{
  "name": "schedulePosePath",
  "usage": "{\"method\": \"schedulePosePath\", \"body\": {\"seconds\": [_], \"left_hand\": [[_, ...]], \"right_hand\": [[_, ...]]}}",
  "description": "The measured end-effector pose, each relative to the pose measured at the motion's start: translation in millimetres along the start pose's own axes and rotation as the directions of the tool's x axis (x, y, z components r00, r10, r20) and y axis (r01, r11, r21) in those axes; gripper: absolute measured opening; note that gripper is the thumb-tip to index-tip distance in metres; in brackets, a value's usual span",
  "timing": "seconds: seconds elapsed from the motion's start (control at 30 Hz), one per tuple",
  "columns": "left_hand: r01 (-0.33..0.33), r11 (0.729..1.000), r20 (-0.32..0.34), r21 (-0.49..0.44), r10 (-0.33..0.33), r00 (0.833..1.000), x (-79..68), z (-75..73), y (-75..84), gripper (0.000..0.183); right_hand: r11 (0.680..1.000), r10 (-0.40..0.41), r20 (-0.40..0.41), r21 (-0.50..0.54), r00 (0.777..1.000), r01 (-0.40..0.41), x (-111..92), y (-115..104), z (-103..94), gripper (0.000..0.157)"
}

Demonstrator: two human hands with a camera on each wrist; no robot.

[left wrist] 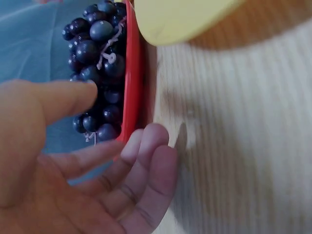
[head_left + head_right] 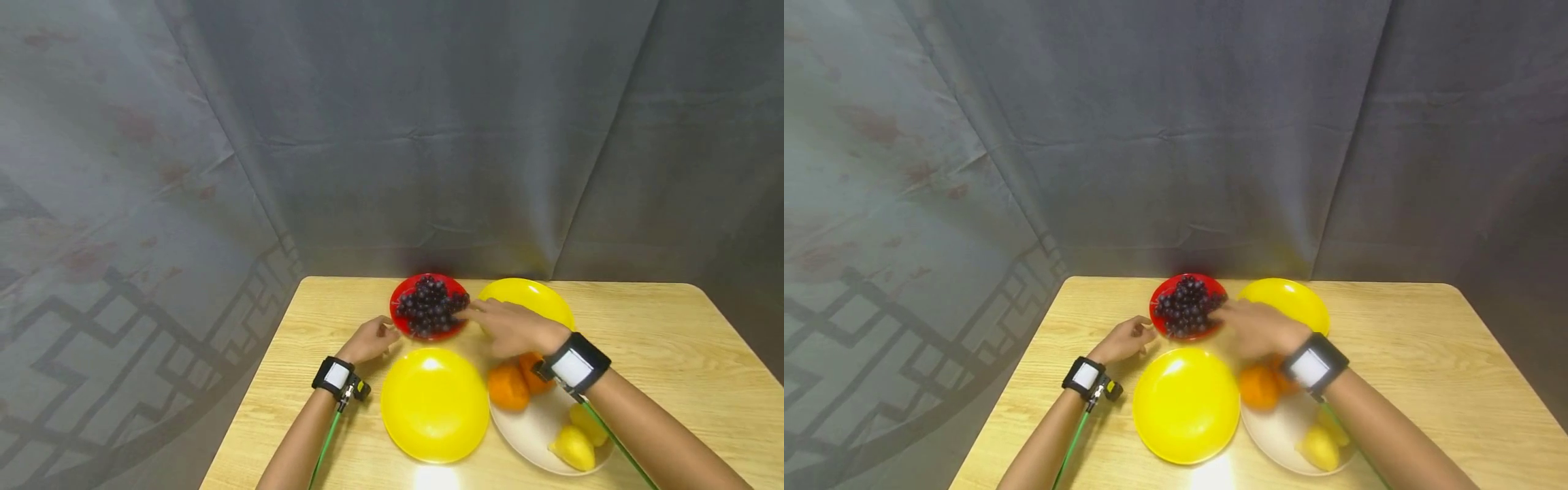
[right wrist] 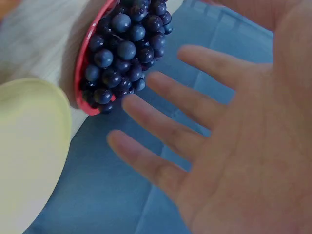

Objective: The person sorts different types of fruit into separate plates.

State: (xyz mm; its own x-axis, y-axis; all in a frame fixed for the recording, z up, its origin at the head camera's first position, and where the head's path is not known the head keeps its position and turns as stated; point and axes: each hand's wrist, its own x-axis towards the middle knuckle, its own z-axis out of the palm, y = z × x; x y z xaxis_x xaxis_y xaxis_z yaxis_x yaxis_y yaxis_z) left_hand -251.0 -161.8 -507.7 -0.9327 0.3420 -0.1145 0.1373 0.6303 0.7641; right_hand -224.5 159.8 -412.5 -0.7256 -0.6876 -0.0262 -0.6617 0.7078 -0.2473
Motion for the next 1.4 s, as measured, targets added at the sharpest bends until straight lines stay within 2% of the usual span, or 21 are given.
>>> {"method": "schedulePosePath", "body": {"seconds": [0.17,0.23,0.4,0.5,0.67,0.87,1.0,1.1,1.2,1.3,1.4], "left_hand": [[-0.067,0.998,0.048,0.006,0.067,0.997,-12.0,3.7,2.3,0.048],[-0.078,0.997,0.053,0.016,0.077,0.996,-16.0,5.9,2.9,0.048],[-0.086,0.996,0.062,0.032,0.084,0.995,-24.5,12.2,1.8,0.045],[-0.104,0.992,0.073,0.073,0.099,0.992,-27.8,15.8,0.2,0.044],[-0.122,0.985,0.083,0.118,0.112,0.990,-32.7,19.7,-0.8,0.044],[-0.095,0.989,0.092,0.115,0.085,0.992,-38.6,22.4,0.5,0.041],[-0.104,0.987,0.084,0.121,0.094,0.992,-40.6,23.5,1.2,0.038],[-0.124,0.983,0.058,0.133,0.118,0.991,-41.4,23.1,-0.1,0.037],[-0.137,0.978,-0.028,0.157,0.143,0.989,-42.0,20.7,-2.3,0.037],[-0.107,0.975,-0.148,0.193,0.136,0.980,-41.3,17.4,-5.1,0.038],[-0.076,0.979,-0.195,0.190,0.113,0.974,-40.8,14.4,-7.2,0.042]], "right_hand": [[0.993,0.058,0.065,0.097,0.996,-0.064,-32.8,6.7,-1.9,0.064],[0.985,0.105,0.089,0.132,0.991,-0.116,-44.3,9.9,-1.8,0.061],[0.969,0.150,0.099,0.184,0.984,-0.166,-69.5,19.3,5.2,0.066],[0.968,0.150,0.088,0.191,0.985,-0.165,-81.4,23.7,13.1,0.072],[0.968,0.140,0.037,0.204,0.989,-0.145,-93.6,29.9,29.7,0.068],[0.977,0.134,-0.038,0.174,0.990,-0.126,-99.1,36.8,44.7,0.064],[0.986,0.094,-0.105,0.144,0.990,-0.079,-99.9,39.2,50.2,0.061],[0.989,0.080,-0.126,0.132,0.989,-0.064,-100.2,39.7,52.2,0.061],[0.990,0.077,-0.143,0.125,0.987,-0.060,-99.8,39.5,51.3,0.060],[0.993,0.078,-0.175,0.099,0.981,-0.061,-98.0,38.7,46.5,0.059],[0.996,0.055,-0.213,0.078,0.975,-0.039,-92.0,36.8,36.8,0.057]]}}
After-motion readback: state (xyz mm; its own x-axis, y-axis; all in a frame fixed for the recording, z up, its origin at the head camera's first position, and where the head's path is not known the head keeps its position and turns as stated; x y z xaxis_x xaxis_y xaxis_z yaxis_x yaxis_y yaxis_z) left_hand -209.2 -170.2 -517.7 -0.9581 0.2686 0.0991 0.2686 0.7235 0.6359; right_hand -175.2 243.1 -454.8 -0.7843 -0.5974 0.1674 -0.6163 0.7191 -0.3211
